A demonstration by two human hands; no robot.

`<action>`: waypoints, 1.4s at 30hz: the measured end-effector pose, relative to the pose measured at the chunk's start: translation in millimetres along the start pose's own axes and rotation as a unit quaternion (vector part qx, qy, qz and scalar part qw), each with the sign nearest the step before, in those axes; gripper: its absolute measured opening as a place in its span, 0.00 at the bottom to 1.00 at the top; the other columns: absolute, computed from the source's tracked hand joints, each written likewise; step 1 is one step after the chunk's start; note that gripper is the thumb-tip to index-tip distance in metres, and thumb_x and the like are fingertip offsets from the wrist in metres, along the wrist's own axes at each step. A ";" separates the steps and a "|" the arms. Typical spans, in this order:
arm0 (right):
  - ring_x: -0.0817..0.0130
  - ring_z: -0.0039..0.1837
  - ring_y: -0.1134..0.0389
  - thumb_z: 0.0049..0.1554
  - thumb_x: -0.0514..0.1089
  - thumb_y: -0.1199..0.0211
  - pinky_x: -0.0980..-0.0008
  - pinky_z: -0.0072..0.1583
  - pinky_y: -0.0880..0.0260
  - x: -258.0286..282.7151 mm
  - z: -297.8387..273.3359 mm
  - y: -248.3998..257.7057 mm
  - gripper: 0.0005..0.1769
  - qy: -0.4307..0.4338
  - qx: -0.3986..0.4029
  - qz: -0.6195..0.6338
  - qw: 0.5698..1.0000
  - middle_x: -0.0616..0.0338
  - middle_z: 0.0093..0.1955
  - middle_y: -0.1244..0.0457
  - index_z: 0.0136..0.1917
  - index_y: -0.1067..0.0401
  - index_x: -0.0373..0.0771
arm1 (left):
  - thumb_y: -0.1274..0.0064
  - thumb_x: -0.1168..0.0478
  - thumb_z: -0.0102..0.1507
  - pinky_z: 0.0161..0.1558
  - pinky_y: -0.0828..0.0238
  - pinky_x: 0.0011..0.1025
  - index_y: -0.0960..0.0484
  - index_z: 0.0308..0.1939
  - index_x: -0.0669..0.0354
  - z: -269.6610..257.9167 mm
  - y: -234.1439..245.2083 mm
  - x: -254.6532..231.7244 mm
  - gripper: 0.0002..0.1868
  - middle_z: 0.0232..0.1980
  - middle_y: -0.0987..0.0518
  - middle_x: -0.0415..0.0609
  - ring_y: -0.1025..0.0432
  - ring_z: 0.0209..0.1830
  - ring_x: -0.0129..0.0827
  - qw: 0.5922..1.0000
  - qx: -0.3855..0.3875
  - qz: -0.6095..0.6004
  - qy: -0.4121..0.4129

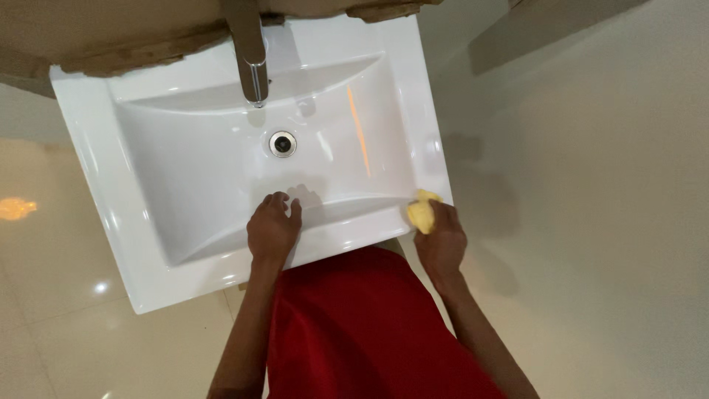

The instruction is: The person wipes the surfaces and edges of a white porcelain sink using a yellow cloth.

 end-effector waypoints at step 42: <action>0.56 0.50 0.27 0.49 0.36 0.28 0.60 0.51 0.26 81.2 43.6 -42.4 0.12 0.104 0.272 0.008 0.957 0.55 0.51 0.29 0.48 0.22 0.38 | 0.45 0.60 0.67 0.35 0.26 0.39 0.18 0.42 0.67 -0.3 13.5 17.3 0.11 0.37 0.17 0.55 0.24 0.31 0.42 0.989 -0.106 -0.107 0.004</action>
Point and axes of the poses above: each hand's wrist, its own z-axis towards the middle knuckle, its own y-axis out of the back of the hand, x = y × z, the point moved 9 cm from there along z, towards the middle knuckle
